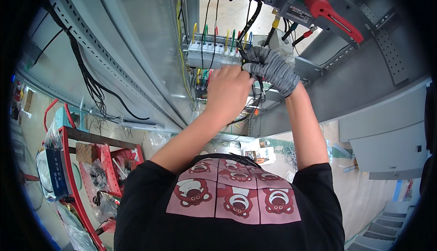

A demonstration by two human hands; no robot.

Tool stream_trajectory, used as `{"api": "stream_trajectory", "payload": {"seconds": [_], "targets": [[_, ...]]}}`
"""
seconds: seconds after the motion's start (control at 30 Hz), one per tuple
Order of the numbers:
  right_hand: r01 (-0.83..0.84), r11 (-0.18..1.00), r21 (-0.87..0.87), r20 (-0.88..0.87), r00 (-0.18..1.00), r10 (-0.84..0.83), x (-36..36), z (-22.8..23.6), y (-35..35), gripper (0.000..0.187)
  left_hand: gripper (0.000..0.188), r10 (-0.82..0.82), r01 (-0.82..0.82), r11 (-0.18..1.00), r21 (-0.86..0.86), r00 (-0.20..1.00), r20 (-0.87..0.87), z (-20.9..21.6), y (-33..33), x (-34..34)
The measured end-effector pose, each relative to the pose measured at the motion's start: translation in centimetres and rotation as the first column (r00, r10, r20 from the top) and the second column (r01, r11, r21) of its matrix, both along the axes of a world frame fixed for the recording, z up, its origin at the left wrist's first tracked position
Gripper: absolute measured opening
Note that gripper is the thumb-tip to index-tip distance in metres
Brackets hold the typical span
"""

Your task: The person routes and secures black cables inside an open electrical cabinet, using zip ties to fasten them to the interior frame. They retrieve additional zip ties from a nearby red tool cart and continue bundling and organizing the wires within the cabinet.

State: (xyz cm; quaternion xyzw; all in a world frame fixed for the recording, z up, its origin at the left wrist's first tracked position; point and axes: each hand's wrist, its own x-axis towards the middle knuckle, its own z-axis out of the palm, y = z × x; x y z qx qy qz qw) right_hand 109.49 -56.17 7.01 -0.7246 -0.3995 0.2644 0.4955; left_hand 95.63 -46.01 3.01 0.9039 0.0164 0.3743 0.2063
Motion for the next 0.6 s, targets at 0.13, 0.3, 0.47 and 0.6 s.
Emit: {"api": "stream_trajectory", "payload": {"seconds": [0.13,0.3,0.47,0.6], "targets": [[-0.021,0.999,-0.044,0.105,0.994,0.026,-0.3,0.6,0.1,0.037,0.009,-0.062,0.143,0.815,-0.561,0.985,0.161,-0.5,1.6,1.3],[-0.063,0.998,-0.024,-0.012,0.998,0.062,-0.4,0.8,-0.4,0.038,0.016,-0.647,0.12,0.133,-0.984,0.762,0.005,0.4,5.3,2.1],[0.027,0.998,-0.051,0.12,0.993,-0.021,0.1,-0.7,-0.4,0.04,0.011,-0.609,0.069,0.255,-0.964,0.786,-0.105,1.0,4.9,1.9],[0.07,0.997,-0.01,0.083,0.994,-0.069,-0.2,-1.2,-0.3,0.041,0.009,-0.477,0.142,0.621,-0.771,0.849,-0.228,1.0,4.6,1.8]]}}
